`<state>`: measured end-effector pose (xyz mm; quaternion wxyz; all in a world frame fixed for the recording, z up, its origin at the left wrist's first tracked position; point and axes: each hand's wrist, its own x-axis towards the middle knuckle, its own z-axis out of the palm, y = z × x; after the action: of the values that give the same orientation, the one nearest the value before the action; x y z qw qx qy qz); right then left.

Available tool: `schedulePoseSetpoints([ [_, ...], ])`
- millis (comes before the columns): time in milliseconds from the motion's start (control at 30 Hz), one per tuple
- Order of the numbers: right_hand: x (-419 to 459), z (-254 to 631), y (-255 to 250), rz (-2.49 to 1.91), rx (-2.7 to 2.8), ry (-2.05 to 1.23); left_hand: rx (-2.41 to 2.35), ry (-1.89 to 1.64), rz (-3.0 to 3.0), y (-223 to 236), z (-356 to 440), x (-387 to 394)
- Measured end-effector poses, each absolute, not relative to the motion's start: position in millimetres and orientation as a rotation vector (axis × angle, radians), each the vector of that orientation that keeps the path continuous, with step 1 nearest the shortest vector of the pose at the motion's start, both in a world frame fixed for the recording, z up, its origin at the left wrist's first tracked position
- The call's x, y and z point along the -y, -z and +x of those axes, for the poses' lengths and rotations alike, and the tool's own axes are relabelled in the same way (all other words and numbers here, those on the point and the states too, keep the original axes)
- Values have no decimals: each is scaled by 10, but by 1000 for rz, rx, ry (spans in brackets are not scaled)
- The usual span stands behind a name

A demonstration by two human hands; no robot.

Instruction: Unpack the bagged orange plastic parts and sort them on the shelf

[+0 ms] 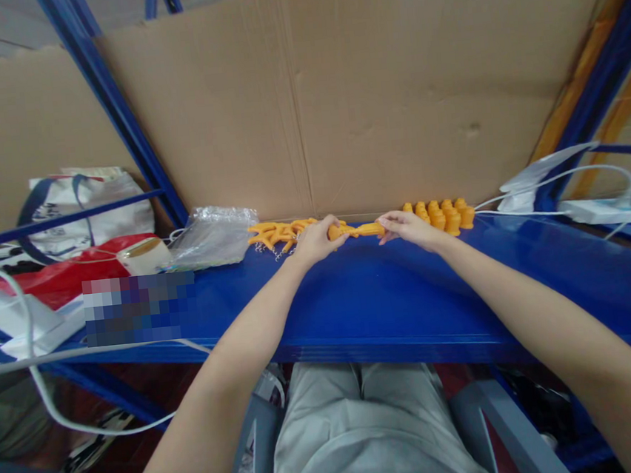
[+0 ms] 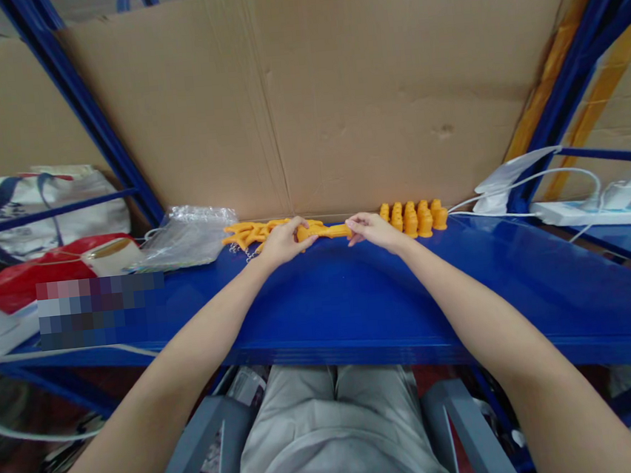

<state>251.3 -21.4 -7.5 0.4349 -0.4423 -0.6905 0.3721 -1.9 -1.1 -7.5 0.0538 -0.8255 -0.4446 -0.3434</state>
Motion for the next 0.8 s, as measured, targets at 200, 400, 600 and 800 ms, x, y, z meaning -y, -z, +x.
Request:
schedulePoseSetpoints([
  [200,251,2547,53,-1168,1742,-971,1394,1032,-2502,51,22,70],
  [400,229,2584,69,-1067,1803,-992,1410,1038,-2448,44,5,73],
  [600,277,2520,36,-1070,1770,-1033,1361,1054,-2454,44,-16,69],
  [800,364,2446,-2,-1219,1706,-1038,1344,1082,-2492,31,1,92],
])
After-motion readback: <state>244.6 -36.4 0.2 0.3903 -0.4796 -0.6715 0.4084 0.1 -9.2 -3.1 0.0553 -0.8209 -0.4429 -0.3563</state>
